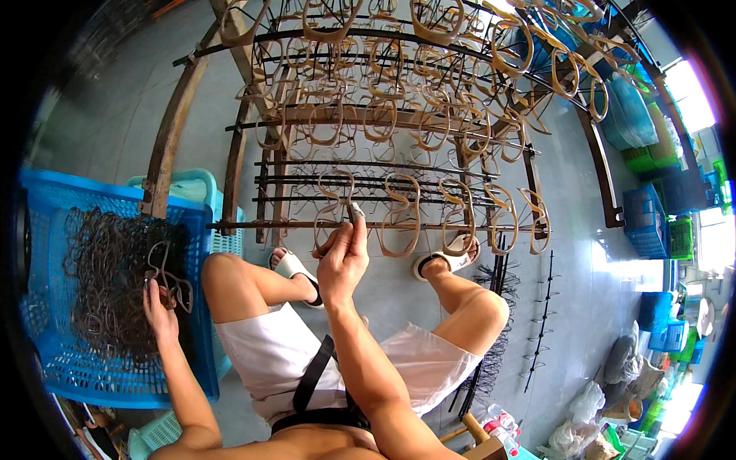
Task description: The person sits on a stool and repeatedly picks up metal hooks from a blue basket, then attaches them to the ends of wooden hangers on a multi-tiered metal rack. The person handles the hooks and hangers one at a time, securing them onto the rack structure.
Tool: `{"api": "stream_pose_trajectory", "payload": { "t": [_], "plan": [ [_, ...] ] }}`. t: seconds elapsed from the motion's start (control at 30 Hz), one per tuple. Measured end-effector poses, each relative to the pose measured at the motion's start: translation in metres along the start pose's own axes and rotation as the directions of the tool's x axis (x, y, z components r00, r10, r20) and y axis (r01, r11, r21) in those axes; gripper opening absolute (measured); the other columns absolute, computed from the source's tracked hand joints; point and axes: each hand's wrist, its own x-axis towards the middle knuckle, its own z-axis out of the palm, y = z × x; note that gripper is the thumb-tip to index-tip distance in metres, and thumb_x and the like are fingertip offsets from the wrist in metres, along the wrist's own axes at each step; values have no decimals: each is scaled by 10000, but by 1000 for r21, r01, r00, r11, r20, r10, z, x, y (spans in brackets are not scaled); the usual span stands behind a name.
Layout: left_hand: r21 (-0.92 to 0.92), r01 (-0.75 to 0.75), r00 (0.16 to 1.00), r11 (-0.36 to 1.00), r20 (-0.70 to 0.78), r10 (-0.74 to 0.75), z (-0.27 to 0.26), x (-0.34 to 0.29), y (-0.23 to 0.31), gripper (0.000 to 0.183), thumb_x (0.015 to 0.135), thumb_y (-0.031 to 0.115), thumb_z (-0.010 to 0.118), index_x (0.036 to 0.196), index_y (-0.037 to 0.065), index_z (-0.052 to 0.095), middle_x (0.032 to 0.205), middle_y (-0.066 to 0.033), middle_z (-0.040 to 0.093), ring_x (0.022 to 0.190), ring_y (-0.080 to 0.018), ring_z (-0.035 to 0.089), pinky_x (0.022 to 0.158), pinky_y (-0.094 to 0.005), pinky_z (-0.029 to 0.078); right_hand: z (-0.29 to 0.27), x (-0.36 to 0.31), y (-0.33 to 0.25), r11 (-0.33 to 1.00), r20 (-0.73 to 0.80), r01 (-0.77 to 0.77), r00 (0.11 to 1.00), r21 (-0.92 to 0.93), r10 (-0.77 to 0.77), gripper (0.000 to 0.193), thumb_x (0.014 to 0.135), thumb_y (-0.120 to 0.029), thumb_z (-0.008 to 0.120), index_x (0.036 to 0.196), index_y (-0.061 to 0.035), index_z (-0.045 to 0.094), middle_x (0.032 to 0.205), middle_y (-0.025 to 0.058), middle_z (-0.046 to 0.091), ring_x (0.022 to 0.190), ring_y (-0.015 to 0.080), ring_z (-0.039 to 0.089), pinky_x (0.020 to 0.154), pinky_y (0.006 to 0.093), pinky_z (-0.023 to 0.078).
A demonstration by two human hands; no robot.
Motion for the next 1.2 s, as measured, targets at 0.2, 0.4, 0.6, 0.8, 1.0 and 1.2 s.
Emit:
{"api": "stream_pose_trajectory", "payload": {
  "t": [0.2,0.4,0.6,0.8,1.0,1.2],
  "plan": [
    [-31,-59,998,998,5,59,33,-34,31,197,913,287,542,861,99,567,662,18,491,592,-63,451,533,-199,359,1,-8,11,967,70,115,992,-227,-102,229,974,-146,384,1126,-1,474,578,-10,422,457,41,420,403,210,439],
    [-20,-133,975,991,179,134,62,-69,44,247,943,279,478,800,84,527,599,27,427,545,-42,376,482,-183,293,-7,1,15,930,64,179,984,-320,-167,218,968,-129,392,1119,2,477,574,-4,426,443,44,418,387,214,425],
    [-82,-79,968,994,232,96,106,-108,54,247,952,227,430,1071,42,543,612,14,484,461,-45,402,425,-176,361,-12,0,-5,992,106,-54,992,-117,67,305,972,-151,391,1250,-26,382,633,-4,445,476,64,461,419,218,422],
    [-41,-137,916,990,374,142,124,-122,59,260,955,198,394,1057,3,534,604,-13,507,443,-68,451,419,-173,363,-25,7,-5,996,152,-45,987,-76,56,227,964,-171,427,1114,-7,474,635,-10,430,483,75,490,398,211,395],
    [-73,-78,908,994,406,101,126,-124,56,260,957,215,404,1065,16,532,597,-21,508,426,-79,462,410,-189,396,-27,15,1,907,247,-260,952,330,182,130,932,-166,500,878,-50,476,597,-7,421,458,105,483,408,224,381],
    [-81,-89,908,993,404,114,128,-123,52,265,959,223,401,1075,19,525,599,-25,510,427,-86,468,415,-202,417,-33,17,-5,978,215,-180,964,101,155,159,912,-141,536,939,14,555,604,27,523,460,98,498,404,212,367]
  ]
}}
